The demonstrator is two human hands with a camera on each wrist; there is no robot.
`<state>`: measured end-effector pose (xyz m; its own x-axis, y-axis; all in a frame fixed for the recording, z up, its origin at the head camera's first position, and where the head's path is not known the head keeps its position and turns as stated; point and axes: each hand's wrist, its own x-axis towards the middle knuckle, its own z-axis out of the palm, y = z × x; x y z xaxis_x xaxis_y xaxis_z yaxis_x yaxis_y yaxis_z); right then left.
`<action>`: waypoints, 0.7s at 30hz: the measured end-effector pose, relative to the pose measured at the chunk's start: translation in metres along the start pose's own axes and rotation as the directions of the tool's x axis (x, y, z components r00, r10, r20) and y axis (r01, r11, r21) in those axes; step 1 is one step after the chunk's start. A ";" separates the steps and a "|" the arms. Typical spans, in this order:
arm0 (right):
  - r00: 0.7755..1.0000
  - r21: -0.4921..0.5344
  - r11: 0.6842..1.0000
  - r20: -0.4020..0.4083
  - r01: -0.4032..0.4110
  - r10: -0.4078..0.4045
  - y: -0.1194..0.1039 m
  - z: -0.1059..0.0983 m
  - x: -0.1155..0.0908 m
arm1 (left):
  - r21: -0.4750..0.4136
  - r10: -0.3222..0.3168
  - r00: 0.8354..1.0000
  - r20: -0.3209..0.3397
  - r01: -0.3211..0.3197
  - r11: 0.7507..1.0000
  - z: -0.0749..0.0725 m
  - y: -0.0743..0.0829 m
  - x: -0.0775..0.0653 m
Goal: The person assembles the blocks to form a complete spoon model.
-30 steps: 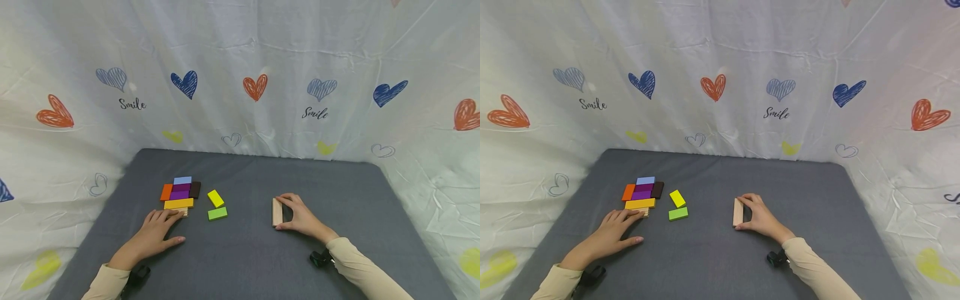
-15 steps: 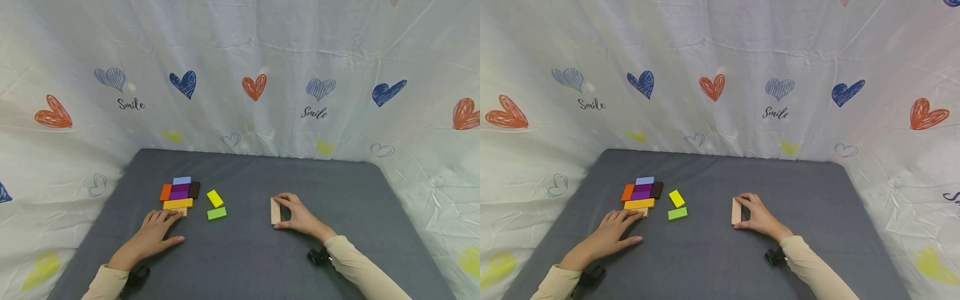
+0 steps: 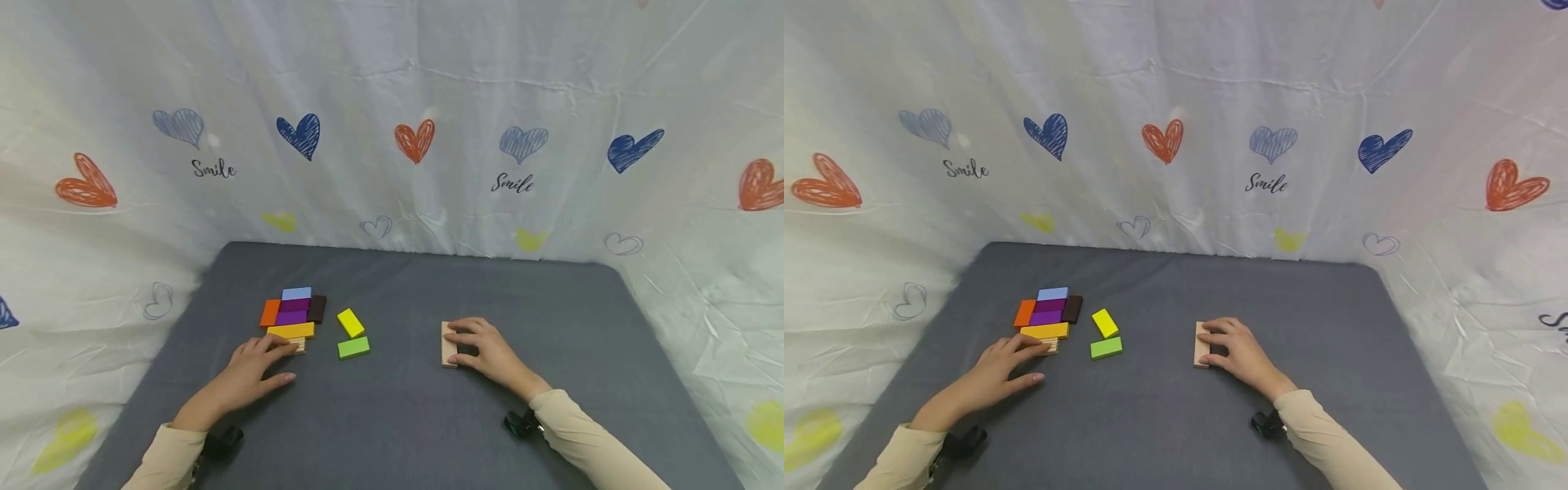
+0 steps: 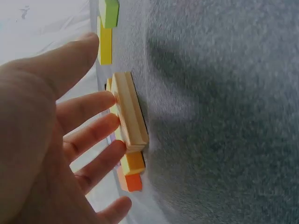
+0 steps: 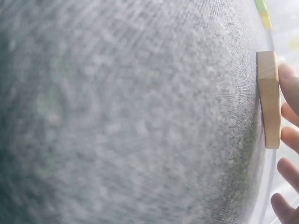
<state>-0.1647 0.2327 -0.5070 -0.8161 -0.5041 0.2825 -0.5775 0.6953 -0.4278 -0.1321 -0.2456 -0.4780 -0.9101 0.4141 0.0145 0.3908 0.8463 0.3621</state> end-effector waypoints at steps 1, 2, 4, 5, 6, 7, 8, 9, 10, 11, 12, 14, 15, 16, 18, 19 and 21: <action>1.000 0.004 1.000 -0.005 -0.006 0.006 0.000 0.000 -0.001 | -0.009 0.003 1.000 -0.015 -0.003 1.000 0.000 -0.002 0.001; 1.000 0.009 1.000 -0.011 -0.011 0.011 0.001 0.001 -0.001 | -0.013 0.005 0.999 -0.036 -0.006 1.000 0.000 -0.004 0.002; 1.000 0.018 1.000 -0.016 -0.016 0.017 0.001 0.002 -0.002 | -0.013 0.002 0.996 -0.087 -0.003 1.000 0.001 -0.009 0.004; 1.000 0.018 1.000 -0.015 -0.019 0.020 0.001 0.002 -0.002 | -0.010 -0.007 0.994 -0.111 0.006 1.000 0.001 -0.012 0.005; 1.000 0.025 0.999 -0.012 -0.026 0.026 0.001 0.003 -0.003 | -0.015 -0.022 0.991 -0.130 0.020 1.000 0.002 -0.015 0.005; 0.999 0.027 0.999 -0.010 -0.030 0.030 0.001 0.003 -0.003 | -0.026 -0.042 0.989 -0.145 0.039 0.999 0.002 -0.017 0.006; 0.999 0.028 0.999 -0.007 -0.035 0.035 0.001 0.004 -0.003 | -0.036 -0.059 0.986 -0.157 0.054 0.998 0.002 -0.021 0.007; 0.999 0.025 0.999 -0.004 -0.039 0.039 0.001 0.004 -0.003 | -0.053 -0.077 0.983 -0.167 0.069 0.996 0.003 -0.024 0.007; 0.999 0.023 0.999 -0.002 -0.043 0.043 0.001 0.004 -0.003 | -0.075 -0.099 0.980 -0.174 0.087 0.993 0.005 -0.028 0.008; 0.999 0.025 0.999 0.002 -0.049 0.049 0.001 0.003 -0.003 | -0.099 -0.119 0.977 -0.179 0.103 0.990 0.006 -0.031 0.009; 0.999 0.026 0.998 0.004 -0.052 0.052 0.001 0.003 -0.002 | -0.122 -0.136 0.973 -0.185 0.115 0.986 0.007 -0.034 0.009; 0.998 0.028 0.998 0.008 -0.057 0.057 0.001 0.002 -0.002 | -0.153 -0.159 0.968 -0.195 0.130 0.980 0.009 -0.039 0.011; 0.998 0.028 0.998 0.008 -0.056 0.056 0.001 0.002 -0.002 | -0.165 -0.168 0.966 -0.196 0.136 0.977 0.010 -0.041 0.011; 0.998 0.030 0.998 0.009 -0.056 0.056 0.001 0.002 -0.002 | -0.172 -0.176 0.965 -0.195 0.143 0.975 0.010 -0.043 0.012; 0.998 0.031 0.998 0.010 -0.056 0.056 0.001 0.003 -0.003 | -0.176 -0.185 0.964 -0.191 0.152 0.973 0.010 -0.045 0.013; 0.999 0.031 0.998 0.008 -0.054 0.054 0.001 0.003 -0.003 | -0.176 -0.184 0.965 -0.188 0.151 0.973 0.010 -0.046 0.013; 0.999 0.034 0.998 0.006 -0.052 0.052 0.001 0.003 -0.003 | -0.170 -0.181 0.966 -0.185 0.150 0.974 0.011 -0.047 0.014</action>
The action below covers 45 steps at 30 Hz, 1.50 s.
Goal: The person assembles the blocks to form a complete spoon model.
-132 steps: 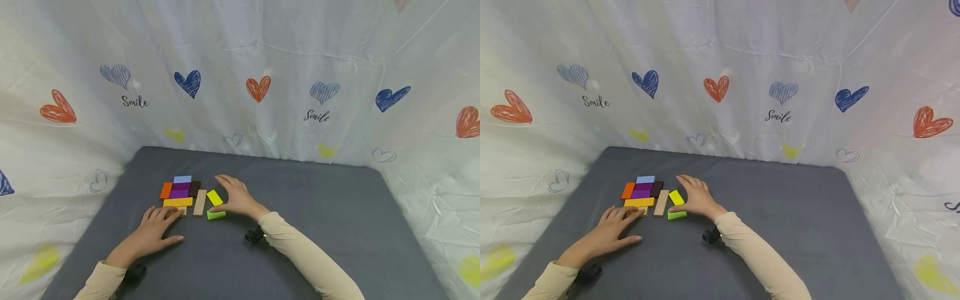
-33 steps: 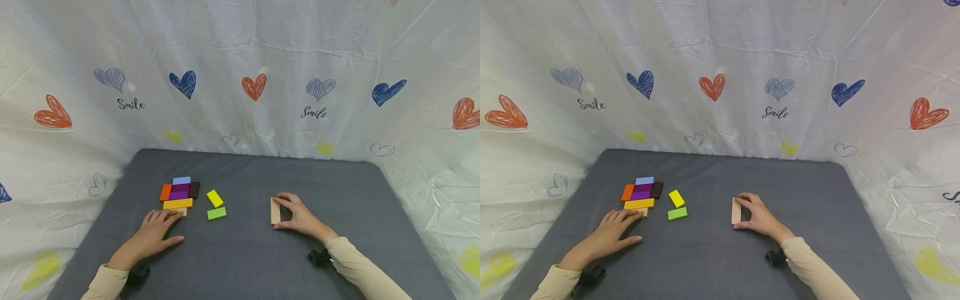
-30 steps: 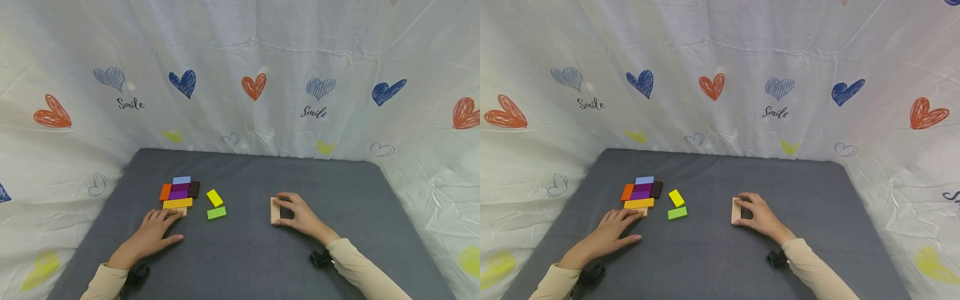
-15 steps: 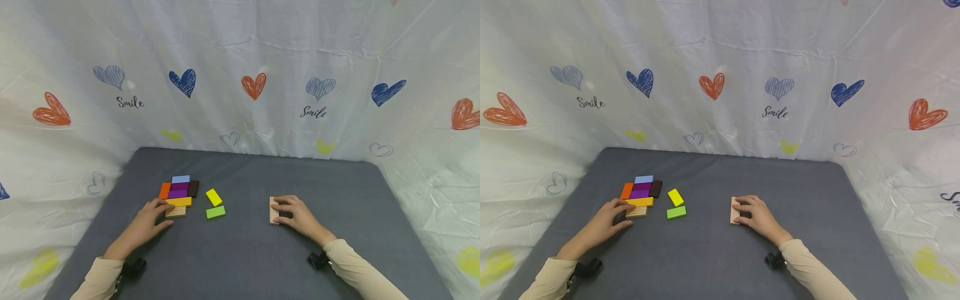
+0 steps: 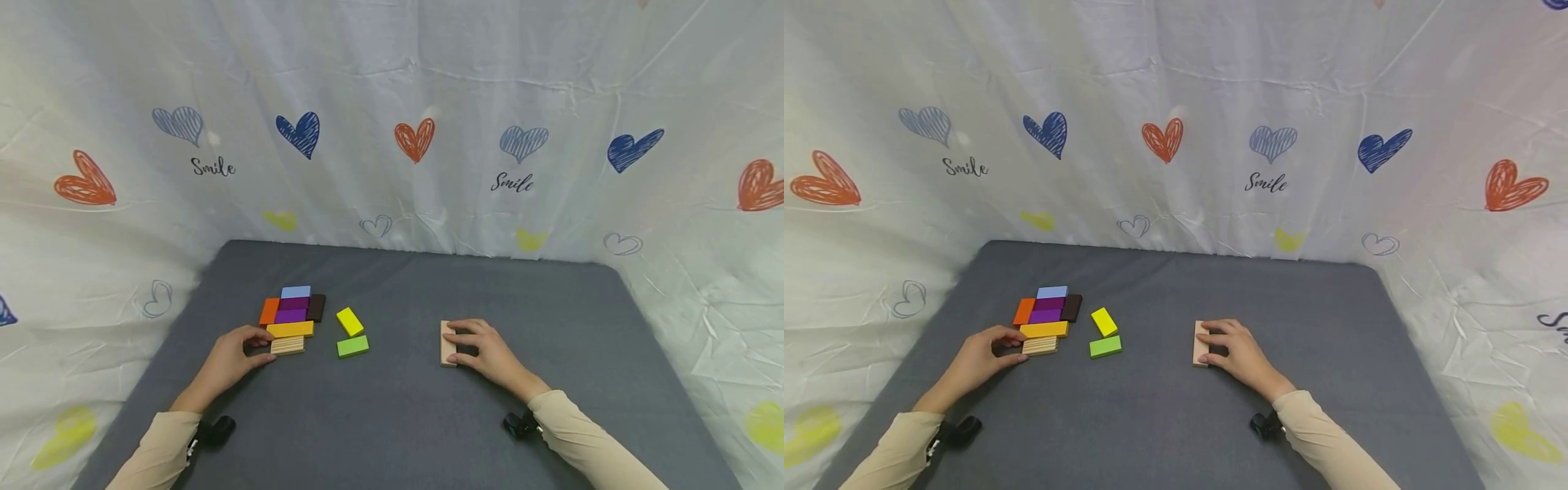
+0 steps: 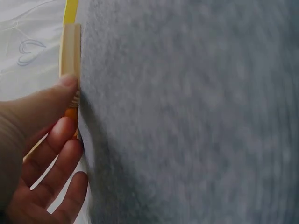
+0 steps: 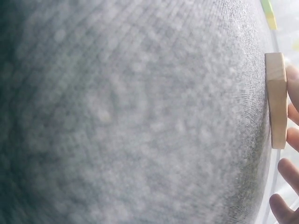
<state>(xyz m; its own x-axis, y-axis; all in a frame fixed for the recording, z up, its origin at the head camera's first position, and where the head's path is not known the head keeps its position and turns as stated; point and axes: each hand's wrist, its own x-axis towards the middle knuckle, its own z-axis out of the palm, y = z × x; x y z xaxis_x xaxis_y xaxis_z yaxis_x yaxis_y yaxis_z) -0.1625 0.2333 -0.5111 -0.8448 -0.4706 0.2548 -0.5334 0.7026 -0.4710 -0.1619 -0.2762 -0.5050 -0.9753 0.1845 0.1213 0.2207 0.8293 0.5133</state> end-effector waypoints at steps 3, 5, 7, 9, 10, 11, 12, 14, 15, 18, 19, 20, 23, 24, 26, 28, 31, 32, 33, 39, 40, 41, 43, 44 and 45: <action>1.000 -0.003 1.000 -0.003 0.005 -0.005 0.000 0.000 0.000 | 0.012 0.012 1.000 -0.001 -0.012 1.000 0.001 -0.001 0.001; 1.000 -0.003 1.000 -0.007 0.012 -0.012 0.000 0.000 0.000 | 0.020 0.019 1.000 -0.007 -0.018 1.000 0.001 -0.001 0.001; 1.000 -0.009 1.000 -0.014 0.020 -0.020 0.000 0.000 0.000 | 0.021 0.027 1.000 -0.012 -0.027 0.999 0.002 -0.001 0.001; 0.999 -0.016 1.000 -0.025 0.026 -0.026 0.000 0.000 0.000 | 0.025 0.031 0.999 -0.017 -0.030 0.999 0.002 -0.001 0.001; 0.999 -0.019 0.999 -0.032 0.028 -0.028 0.000 0.000 0.000 | 0.027 0.033 0.999 -0.020 -0.033 0.999 0.002 0.000 0.001; 0.999 -0.024 0.999 -0.038 0.028 -0.029 -0.001 0.000 0.000 | 0.028 0.033 0.999 -0.020 -0.032 0.999 0.001 0.000 0.002; 0.999 -0.027 0.999 -0.044 0.027 -0.028 -0.001 0.000 0.001 | 0.027 0.030 0.999 -0.019 -0.030 0.999 0.001 0.000 0.002; 0.998 -0.034 0.999 -0.054 0.026 -0.028 -0.002 0.000 0.001 | 0.028 0.019 1.000 -0.017 -0.019 0.999 0.001 0.000 0.002; 0.998 -0.038 0.999 -0.058 0.026 -0.028 -0.002 0.000 0.001 | 0.026 0.013 1.000 -0.013 -0.013 1.000 0.000 0.001 0.002; 0.998 -0.053 0.998 -0.057 0.026 -0.029 -0.002 0.000 0.000 | 0.010 -0.011 1.000 0.000 0.011 1.000 -0.001 0.003 0.001; 0.998 -0.061 0.998 -0.056 0.029 -0.032 -0.002 0.000 0.000 | 0.000 -0.019 1.000 0.005 0.019 1.000 -0.002 0.004 0.001; 0.998 -0.068 0.997 -0.053 0.028 -0.032 -0.003 0.000 -0.001 | -0.009 -0.027 1.000 0.007 0.027 1.000 -0.003 0.005 0.001; 0.999 -0.091 0.996 -0.038 0.025 -0.029 -0.003 -0.001 -0.001 | -0.043 -0.041 0.999 0.004 0.041 0.998 -0.005 0.007 0.001; 0.999 -0.096 0.995 -0.034 0.023 -0.027 -0.003 -0.002 -0.002 | -0.052 -0.044 0.999 0.002 0.044 0.998 -0.006 0.008 0.002; 1.000 -0.100 0.995 -0.024 0.017 -0.020 -0.004 -0.002 -0.001 | -0.065 -0.043 0.999 -0.004 0.043 0.997 -0.009 0.010 0.003; 1.000 -0.101 0.995 -0.017 0.013 -0.015 -0.004 -0.002 -0.001 | -0.070 -0.036 0.999 -0.008 0.035 0.997 -0.011 0.012 0.004; 1.000 -0.103 0.995 -0.013 0.012 -0.014 -0.004 -0.002 0.000 | -0.077 -0.019 1.000 -0.011 0.018 0.997 -0.014 0.015 0.007; 1.000 -0.103 0.995 -0.013 0.012 -0.013 -0.004 -0.002 0.000 | -0.080 -0.014 1.000 -0.011 0.013 0.997 -0.015 0.016 0.009; 1.000 -0.098 0.995 -0.012 0.009 -0.011 -0.004 -0.003 0.000 | -0.083 -0.012 1.000 -0.014 0.010 0.997 -0.015 0.018 0.010; 1.000 -0.043 0.999 -0.022 0.001 -0.002 -0.005 -0.006 -0.002 | -0.142 0.006 1.000 -0.016 -0.009 0.990 -0.014 0.031 0.025; 1.000 -0.040 0.999 -0.026 0.004 -0.005 -0.005 -0.006 -0.002 | -0.155 0.011 1.000 -0.014 -0.013 0.988 -0.012 0.034 0.029; 0.999 -0.043 0.999 -0.032 0.010 -0.011 -0.004 -0.005 -0.002 | -0.173 0.018 1.000 -0.010 -0.019 0.985 -0.011 0.038 0.033; 0.999 -0.050 0.999 -0.042 0.015 -0.017 -0.004 -0.004 -0.002 | -0.200 0.030 1.000 0.001 -0.029 0.979 -0.008 0.046 0.042; 0.999 -0.053 0.998 -0.046 0.016 -0.018 -0.004 -0.003 -0.002 | -0.207 0.038 0.999 0.006 -0.036 0.978 -0.006 0.051 0.047; 0.998 -0.056 0.998 -0.051 0.019 -0.022 -0.004 -0.002 -0.002 | -0.214 0.046 0.999 0.010 -0.042 0.976 -0.005 0.056 0.052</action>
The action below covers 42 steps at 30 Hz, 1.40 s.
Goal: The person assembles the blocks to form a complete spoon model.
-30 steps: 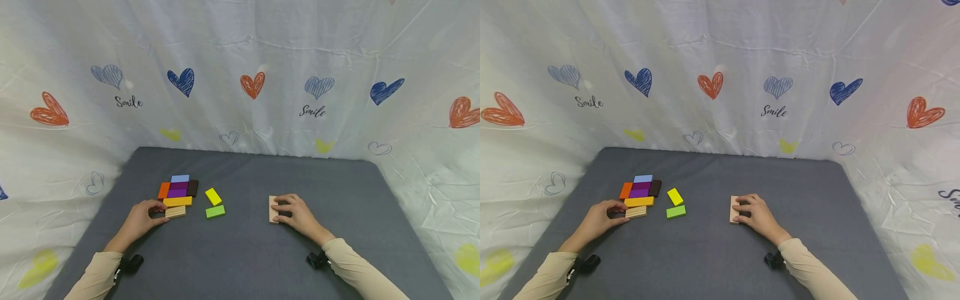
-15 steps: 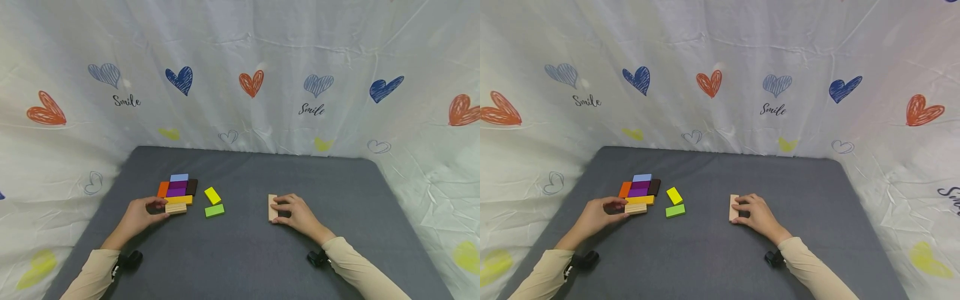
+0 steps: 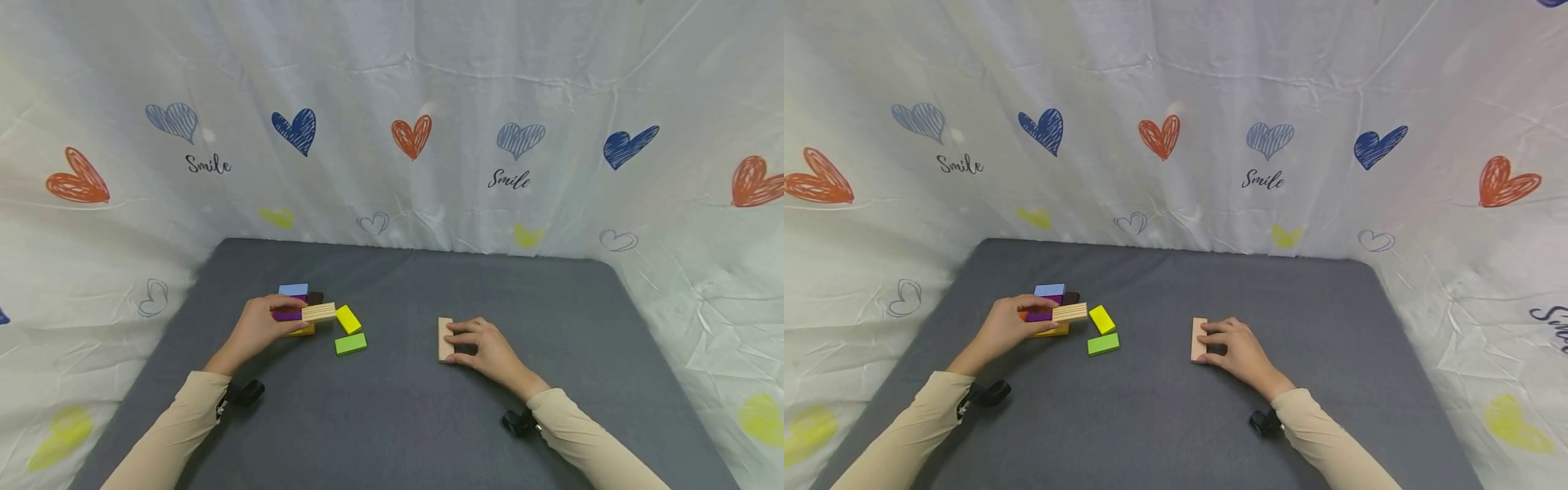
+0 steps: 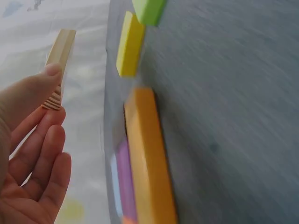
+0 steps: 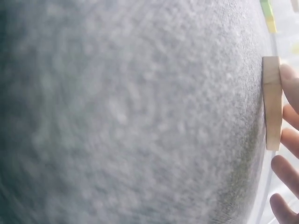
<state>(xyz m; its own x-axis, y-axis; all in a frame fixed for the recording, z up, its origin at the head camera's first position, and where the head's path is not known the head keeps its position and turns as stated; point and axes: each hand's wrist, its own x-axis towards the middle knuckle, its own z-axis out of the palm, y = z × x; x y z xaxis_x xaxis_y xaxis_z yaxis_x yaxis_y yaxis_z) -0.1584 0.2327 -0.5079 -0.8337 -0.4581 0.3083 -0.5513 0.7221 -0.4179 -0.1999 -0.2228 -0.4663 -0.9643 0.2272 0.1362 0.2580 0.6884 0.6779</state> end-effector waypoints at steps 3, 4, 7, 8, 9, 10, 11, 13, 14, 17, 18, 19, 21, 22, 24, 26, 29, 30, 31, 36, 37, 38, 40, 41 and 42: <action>1.000 0.007 1.000 -0.015 -0.002 0.002 0.000 0.002 -0.001 | -0.027 0.037 0.999 0.024 -0.036 0.999 0.009 0.014 0.016; 1.000 0.007 1.000 -0.023 0.003 -0.003 0.000 0.002 -0.001 | -0.032 0.051 0.998 0.030 -0.050 0.998 0.012 0.019 0.022; 0.999 0.013 1.000 -0.032 0.002 -0.001 0.000 0.003 -0.002 | -0.073 0.081 0.995 0.053 -0.077 0.994 0.024 0.033 0.038; 1.000 0.017 1.000 -0.031 -0.002 0.002 0.000 0.002 -0.002 | -0.082 0.080 0.995 0.061 -0.075 0.994 0.029 0.037 0.044; 1.000 0.017 1.000 -0.028 -0.004 0.005 -0.001 0.001 -0.003 | -0.095 0.082 0.994 0.070 -0.076 0.993 0.034 0.040 0.049; 1.000 0.017 1.000 -0.025 -0.005 0.006 -0.001 0.001 -0.003 | -0.111 0.084 0.994 0.076 -0.075 0.991 0.039 0.043 0.055; 1.000 0.018 1.000 -0.020 -0.011 0.011 -0.002 0.000 -0.003 | -0.122 0.087 0.993 0.080 -0.076 0.990 0.045 0.046 0.061; 1.000 0.013 1.000 -0.010 -0.014 0.014 -0.003 0.000 -0.002 | -0.153 0.095 0.992 0.089 -0.080 0.985 0.056 0.052 0.071; 1.000 0.010 1.000 -0.009 -0.010 0.010 -0.004 0.000 -0.001 | -0.163 0.104 0.990 0.091 -0.089 0.983 0.062 0.054 0.075; 1.000 0.000 1.000 -0.006 -0.016 0.016 -0.005 -0.001 0.000 | -0.189 0.143 0.985 0.096 -0.123 0.974 0.079 0.064 0.088; 1.000 -0.001 1.000 -0.005 -0.020 0.020 -0.005 -0.001 0.000 | -0.196 0.155 0.983 0.101 -0.133 0.972 0.085 0.068 0.092; 1.000 -0.001 1.000 -0.004 -0.026 0.026 -0.006 -0.002 0.000 | -0.199 0.167 0.981 0.103 -0.144 0.969 0.091 0.071 0.096; 0.999 -0.009 0.999 -0.001 -0.036 0.036 -0.006 -0.003 0.001 | -0.198 0.184 0.976 0.113 -0.159 0.967 0.103 0.079 0.102; 0.999 -0.014 0.999 0.001 -0.040 0.040 -0.006 -0.003 0.001 | -0.191 0.192 0.974 0.120 -0.167 0.967 0.109 0.082 0.105; 0.999 -0.028 0.999 0.009 -0.045 0.045 -0.006 -0.004 0.001 | -0.187 0.197 0.970 0.139 -0.170 0.968 0.121 0.087 0.110; 0.999 -0.042 0.998 0.016 -0.040 0.041 -0.006 -0.004 0.002 | -0.178 0.199 0.967 0.157 -0.170 0.969 0.132 0.090 0.114; 1.000 -0.053 0.998 0.013 -0.016 0.017 -0.006 -0.003 0.002 | -0.169 0.195 0.965 0.177 -0.165 0.972 0.146 0.095 0.118; 1.000 -0.059 0.998 0.011 -0.006 0.007 -0.005 -0.002 0.002 | -0.161 0.193 0.964 0.183 -0.164 0.973 0.151 0.096 0.119; 1.000 -0.061 0.998 0.007 0.001 -0.001 -0.005 -0.002 0.002 | -0.155 0.193 0.963 0.188 -0.165 0.974 0.154 0.098 0.120; 1.000 -0.058 0.998 0.009 -0.007 0.007 -0.004 -0.001 0.001 | -0.119 0.196 0.955 0.222 -0.173 0.978 0.167 0.104 0.123; 1.000 -0.054 0.998 0.010 -0.013 0.013 -0.004 -0.001 0.001 | -0.118 0.197 0.953 0.230 -0.174 0.978 0.169 0.105 0.123; 1.000 -0.052 0.998 0.012 -0.017 0.017 -0.004 -0.001 0.001 | -0.116 0.197 0.951 0.237 -0.174 0.978 0.171 0.106 0.123; 1.000 -0.051 0.999 0.007 -0.014 0.014 -0.004 -0.001 0.001 | -0.120 0.196 0.948 0.250 -0.170 0.978 0.174 0.107 0.123; 1.000 -0.052 0.999 0.006 -0.013 0.013 -0.003 -0.001 0.001 | -0.120 0.195 0.947 0.256 -0.170 0.978 0.175 0.108 0.123; 1.000 -0.052 0.999 0.002 -0.010 0.010 -0.003 -0.001 0.001 | -0.119 0.196 0.945 0.261 -0.170 0.978 0.177 0.108 0.124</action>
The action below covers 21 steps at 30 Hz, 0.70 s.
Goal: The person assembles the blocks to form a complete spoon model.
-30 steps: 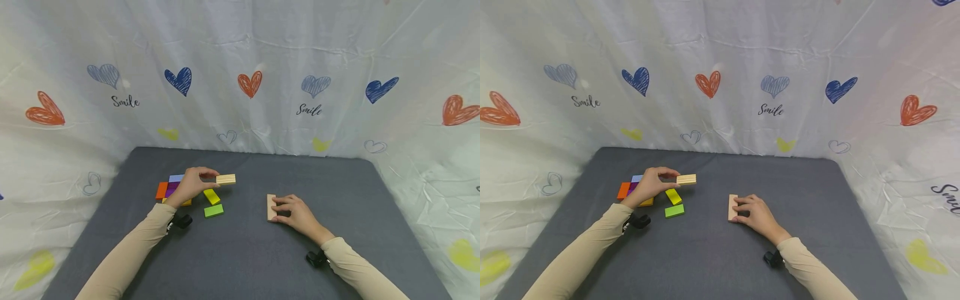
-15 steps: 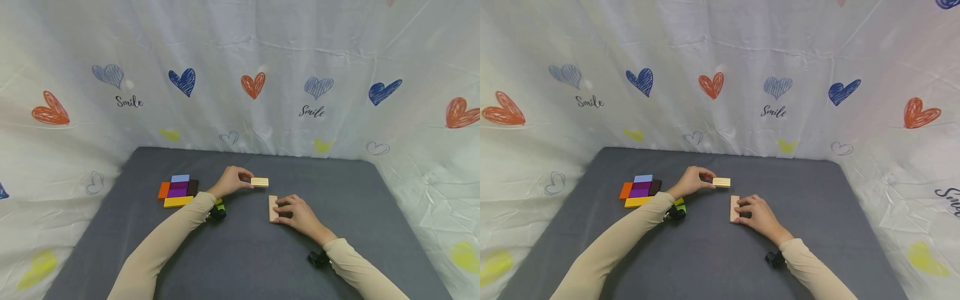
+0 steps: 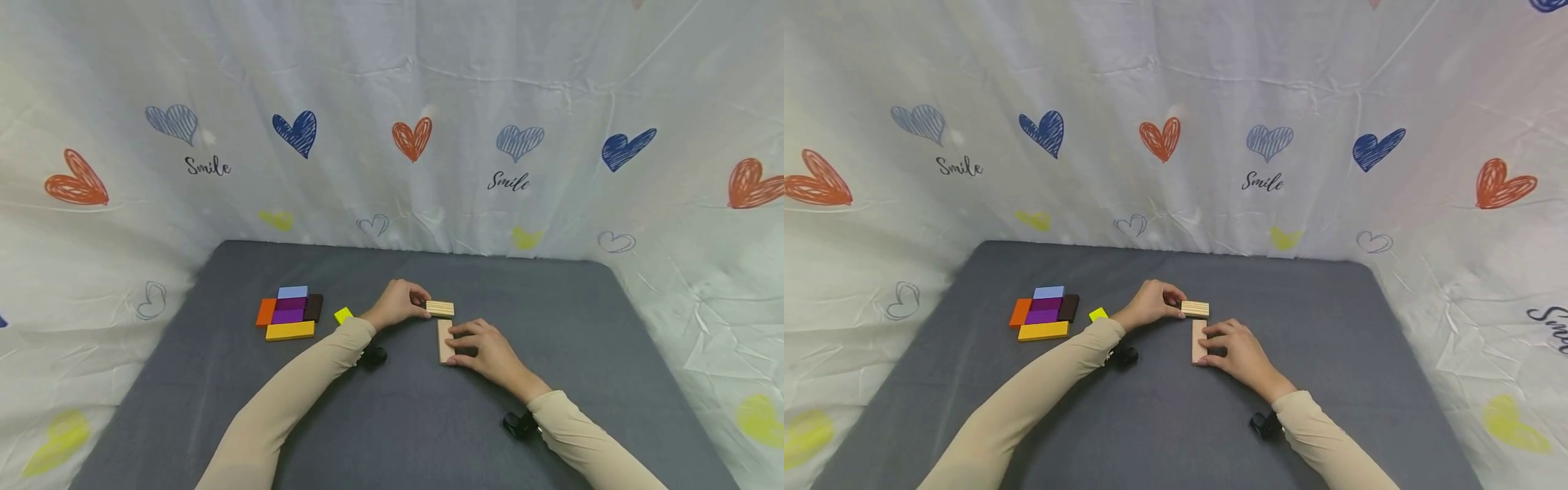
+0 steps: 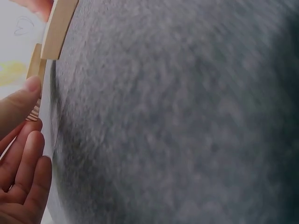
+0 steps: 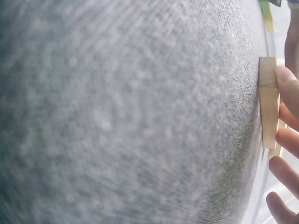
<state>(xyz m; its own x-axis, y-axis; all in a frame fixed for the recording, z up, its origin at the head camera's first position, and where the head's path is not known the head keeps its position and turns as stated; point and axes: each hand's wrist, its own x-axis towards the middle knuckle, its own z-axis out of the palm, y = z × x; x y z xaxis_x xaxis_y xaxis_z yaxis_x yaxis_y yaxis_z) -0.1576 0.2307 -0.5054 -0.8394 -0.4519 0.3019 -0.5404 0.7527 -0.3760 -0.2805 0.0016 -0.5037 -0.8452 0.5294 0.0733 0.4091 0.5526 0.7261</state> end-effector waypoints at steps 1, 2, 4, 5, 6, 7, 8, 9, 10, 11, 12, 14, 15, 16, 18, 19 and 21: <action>1.000 0.000 1.000 -0.006 0.006 -0.006 0.000 0.000 0.000 | 0.000 0.001 1.000 0.004 -0.001 1.000 0.001 0.001 0.000; 1.000 0.000 1.000 -0.007 0.008 -0.008 0.000 0.000 0.000 | 0.002 0.002 1.000 0.008 -0.002 1.000 0.002 0.001 0.000; 1.000 0.002 1.000 -0.006 0.008 -0.008 0.000 0.000 -0.001 | 0.015 0.007 1.000 0.017 -0.008 1.000 0.005 0.002 0.000; 1.000 0.003 1.000 -0.004 0.005 -0.005 0.000 0.000 -0.001 | 0.025 0.012 1.000 0.021 -0.012 1.000 0.006 0.003 0.000; 1.000 0.005 1.000 -0.004 0.003 -0.003 0.000 0.000 -0.001 | 0.037 0.016 1.000 0.025 -0.017 0.999 0.008 0.003 0.000; 1.000 0.008 1.000 -0.002 0.000 0.000 -0.001 -0.001 -0.001 | 0.046 0.020 0.999 0.029 -0.021 0.999 0.009 0.004 -0.001; 1.000 0.010 1.000 0.002 -0.008 0.008 -0.001 -0.001 -0.002 | 0.054 0.025 0.999 0.030 -0.026 0.998 0.010 0.004 -0.001; 1.000 0.010 1.000 0.002 -0.009 0.009 -0.002 -0.001 -0.002 | 0.064 0.029 0.999 0.031 -0.031 0.997 0.010 0.005 -0.001; 1.000 0.008 1.000 0.003 -0.010 0.010 -0.002 -0.002 -0.002 | 0.071 0.034 0.999 0.031 -0.036 0.997 0.011 0.005 -0.002; 1.000 0.007 1.000 0.004 -0.012 0.012 -0.002 -0.002 -0.002 | 0.080 0.036 0.999 0.029 -0.039 0.996 0.011 0.006 -0.002; 1.000 0.006 1.000 0.004 -0.012 0.012 -0.003 -0.002 -0.002 | 0.090 0.037 0.999 0.028 -0.040 0.995 0.011 0.007 -0.003; 1.000 0.003 1.000 0.005 -0.011 0.011 -0.002 -0.001 -0.001 | 0.108 0.037 0.999 0.028 -0.040 0.993 0.011 0.008 -0.003; 1.000 -0.002 1.000 0.005 -0.010 0.010 -0.002 -0.001 -0.001 | 0.118 0.034 0.999 0.031 -0.037 0.992 0.011 0.008 -0.004; 1.000 -0.002 1.000 0.006 -0.011 0.011 -0.002 -0.001 -0.001 | 0.127 0.031 0.999 0.033 -0.035 0.991 0.011 0.009 -0.004; 1.000 -0.005 1.000 0.007 -0.012 0.012 -0.002 0.000 -0.001 | 0.143 0.028 0.999 0.039 -0.034 0.989 0.011 0.010 -0.005; 1.000 -0.007 1.000 0.008 -0.014 0.014 -0.002 0.000 -0.001 | 0.148 0.029 0.999 0.042 -0.035 0.988 0.011 0.010 -0.005; 1.000 -0.007 1.000 0.009 -0.018 0.018 -0.002 -0.001 -0.001 | 0.161 0.032 0.998 0.048 -0.040 0.986 0.011 0.011 -0.005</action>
<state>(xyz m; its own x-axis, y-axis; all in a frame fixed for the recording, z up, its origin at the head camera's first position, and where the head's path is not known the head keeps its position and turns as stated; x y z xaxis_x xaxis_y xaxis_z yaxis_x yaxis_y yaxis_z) -0.1554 0.2302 -0.5042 -0.8497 -0.4422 0.2873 -0.5246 0.7640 -0.3756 -0.2681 0.0117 -0.5035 -0.8142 0.5771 0.0642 0.4925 0.6278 0.6027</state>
